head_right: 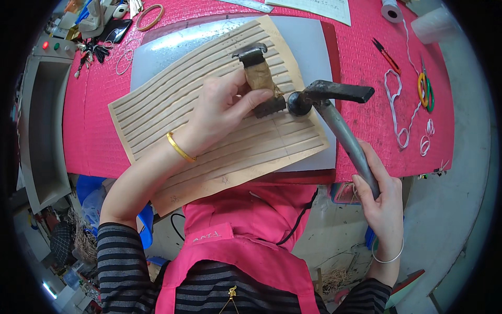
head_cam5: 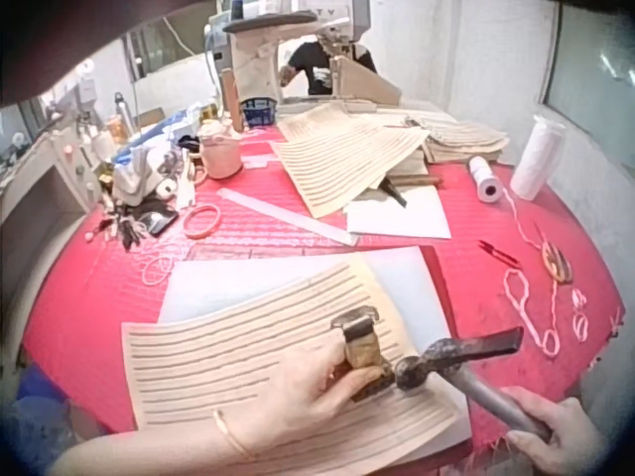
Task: Punching alignment or stitch holes into shoe material using a multi-prong punch tool and a hammer.
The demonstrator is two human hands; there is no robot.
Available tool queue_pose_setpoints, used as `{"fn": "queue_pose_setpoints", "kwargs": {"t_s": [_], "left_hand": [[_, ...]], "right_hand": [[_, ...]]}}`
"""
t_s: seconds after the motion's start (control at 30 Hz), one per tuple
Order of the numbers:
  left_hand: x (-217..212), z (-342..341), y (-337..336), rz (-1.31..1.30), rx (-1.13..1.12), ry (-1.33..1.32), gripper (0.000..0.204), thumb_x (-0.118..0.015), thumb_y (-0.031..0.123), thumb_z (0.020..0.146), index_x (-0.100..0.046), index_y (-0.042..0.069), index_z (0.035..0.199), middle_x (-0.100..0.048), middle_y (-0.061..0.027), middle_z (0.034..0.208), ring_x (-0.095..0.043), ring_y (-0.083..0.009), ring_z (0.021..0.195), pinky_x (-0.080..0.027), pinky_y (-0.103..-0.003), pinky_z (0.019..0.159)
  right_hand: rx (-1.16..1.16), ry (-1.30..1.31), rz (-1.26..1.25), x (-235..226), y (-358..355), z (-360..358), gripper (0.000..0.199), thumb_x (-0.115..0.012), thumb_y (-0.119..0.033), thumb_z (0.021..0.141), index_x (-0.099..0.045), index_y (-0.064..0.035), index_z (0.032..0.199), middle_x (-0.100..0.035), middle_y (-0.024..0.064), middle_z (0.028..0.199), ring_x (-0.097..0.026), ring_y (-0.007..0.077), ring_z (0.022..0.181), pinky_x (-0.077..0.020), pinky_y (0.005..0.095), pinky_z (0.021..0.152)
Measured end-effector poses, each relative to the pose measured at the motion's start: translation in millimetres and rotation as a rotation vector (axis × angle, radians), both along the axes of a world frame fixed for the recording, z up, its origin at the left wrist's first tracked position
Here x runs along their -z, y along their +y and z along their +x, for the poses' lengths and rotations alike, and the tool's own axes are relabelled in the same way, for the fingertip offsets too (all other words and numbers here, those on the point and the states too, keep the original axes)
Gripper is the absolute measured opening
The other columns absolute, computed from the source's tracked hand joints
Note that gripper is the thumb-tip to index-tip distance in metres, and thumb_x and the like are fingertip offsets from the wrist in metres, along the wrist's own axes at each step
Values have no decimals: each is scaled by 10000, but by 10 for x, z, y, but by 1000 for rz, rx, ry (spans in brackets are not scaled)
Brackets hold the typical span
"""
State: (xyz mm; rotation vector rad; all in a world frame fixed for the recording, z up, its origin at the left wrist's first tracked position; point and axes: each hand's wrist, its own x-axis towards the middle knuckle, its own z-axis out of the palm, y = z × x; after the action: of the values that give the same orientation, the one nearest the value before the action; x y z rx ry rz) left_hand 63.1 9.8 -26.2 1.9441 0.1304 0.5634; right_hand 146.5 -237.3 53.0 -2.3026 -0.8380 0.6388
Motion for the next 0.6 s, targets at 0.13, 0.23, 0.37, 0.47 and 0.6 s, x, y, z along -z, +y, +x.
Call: {"fn": "queue_pose_setpoints", "kwargs": {"t_s": [0.13,0.23,0.37,0.47,0.6], "left_hand": [[-24,5,-4,65,11,-4,190,-616,133,739,-470,11,732,-514,-140,576,-498,-294,491,-381,-343,448],[-85,-2,-12,189,43,-37,194,-617,121,732,-456,15,710,-508,-137,569,-499,-293,489,-377,-340,442],[-79,-11,-24,271,30,-78,221,-638,117,714,-445,13,689,-506,-127,567,-505,-264,476,-380,-325,430],[-4,-30,-16,364,19,-114,245,-660,113,694,-439,13,664,-504,-116,563,-504,-246,467,-384,-308,420],[-29,-7,-72,423,12,-202,276,-659,126,690,-404,24,661,-483,-115,554,-505,-270,487,-385,-335,426]], "right_hand": [[7,-4,26,17,-9,20,448,-502,-21,749,-434,-16,1191,-431,28,586,-396,40,531,-357,190,500],[8,2,26,37,-33,31,451,-506,-26,745,-436,-12,1190,-442,31,605,-396,38,541,-354,185,506],[20,-12,21,16,-47,-1,463,-510,-25,736,-433,-12,1192,-456,35,622,-400,43,537,-354,188,508],[-39,-93,79,93,-74,42,464,-516,-21,732,-436,-5,1189,-479,27,624,-393,41,520,-343,184,485],[231,-82,543,-274,-749,367,228,-482,-271,840,-525,-57,775,-372,-29,524,-296,32,393,-220,167,364]]}}
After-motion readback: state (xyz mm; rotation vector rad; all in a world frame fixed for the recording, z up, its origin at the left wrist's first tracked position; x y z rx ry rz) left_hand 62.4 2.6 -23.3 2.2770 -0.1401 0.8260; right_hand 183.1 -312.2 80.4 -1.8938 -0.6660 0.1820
